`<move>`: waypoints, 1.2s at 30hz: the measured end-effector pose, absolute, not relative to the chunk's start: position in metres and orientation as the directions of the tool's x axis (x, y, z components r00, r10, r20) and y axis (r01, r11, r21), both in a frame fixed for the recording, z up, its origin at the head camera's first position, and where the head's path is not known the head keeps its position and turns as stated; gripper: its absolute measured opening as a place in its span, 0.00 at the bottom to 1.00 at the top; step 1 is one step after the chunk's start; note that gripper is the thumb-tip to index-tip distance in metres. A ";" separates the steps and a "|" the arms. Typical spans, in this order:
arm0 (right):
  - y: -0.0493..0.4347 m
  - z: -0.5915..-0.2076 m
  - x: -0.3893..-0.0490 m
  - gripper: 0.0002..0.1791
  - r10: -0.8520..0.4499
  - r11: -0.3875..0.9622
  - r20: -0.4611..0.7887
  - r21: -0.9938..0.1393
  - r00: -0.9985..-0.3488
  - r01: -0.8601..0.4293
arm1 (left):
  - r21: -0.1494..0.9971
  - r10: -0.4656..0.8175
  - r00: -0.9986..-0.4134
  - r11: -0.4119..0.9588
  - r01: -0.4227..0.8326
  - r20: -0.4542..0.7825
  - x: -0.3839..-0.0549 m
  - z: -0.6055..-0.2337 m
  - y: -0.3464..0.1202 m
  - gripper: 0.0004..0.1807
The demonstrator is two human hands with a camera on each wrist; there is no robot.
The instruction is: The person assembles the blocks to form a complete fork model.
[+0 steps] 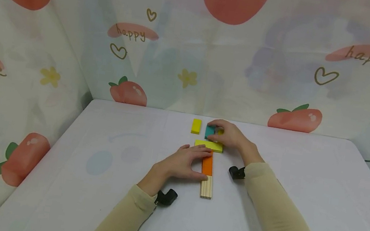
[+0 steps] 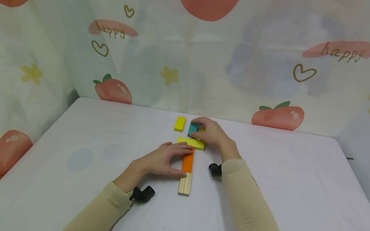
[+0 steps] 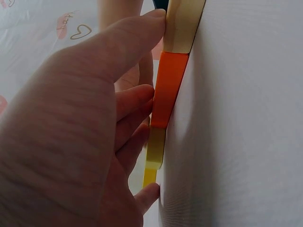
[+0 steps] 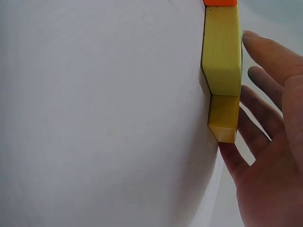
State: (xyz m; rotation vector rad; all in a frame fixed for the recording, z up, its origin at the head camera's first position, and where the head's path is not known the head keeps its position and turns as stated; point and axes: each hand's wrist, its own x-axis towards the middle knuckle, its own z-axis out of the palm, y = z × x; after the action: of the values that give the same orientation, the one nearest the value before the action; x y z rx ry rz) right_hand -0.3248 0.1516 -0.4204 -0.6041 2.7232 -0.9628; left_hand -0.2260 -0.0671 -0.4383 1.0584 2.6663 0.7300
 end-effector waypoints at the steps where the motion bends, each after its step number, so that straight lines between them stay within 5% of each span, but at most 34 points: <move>1: 0.152 -0.420 -0.325 0.29 -0.431 0.709 -0.039 -0.633 -0.902 -0.311 | 0.503 0.682 -0.731 0.628 0.594 0.013 -0.226 -0.438 -0.067 0.40; 36: 0.152 -0.420 -0.325 0.26 -0.408 0.730 -0.044 -0.616 -0.912 -0.296 | 0.489 0.673 -0.740 0.645 0.588 0.003 -0.225 -0.437 -0.066 0.40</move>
State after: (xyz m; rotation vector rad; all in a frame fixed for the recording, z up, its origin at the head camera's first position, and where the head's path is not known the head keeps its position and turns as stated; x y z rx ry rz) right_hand -0.3252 0.1515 -0.4200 -0.5658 2.7554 -0.9368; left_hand -0.2248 -0.0659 -0.4365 1.0386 2.6840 0.7020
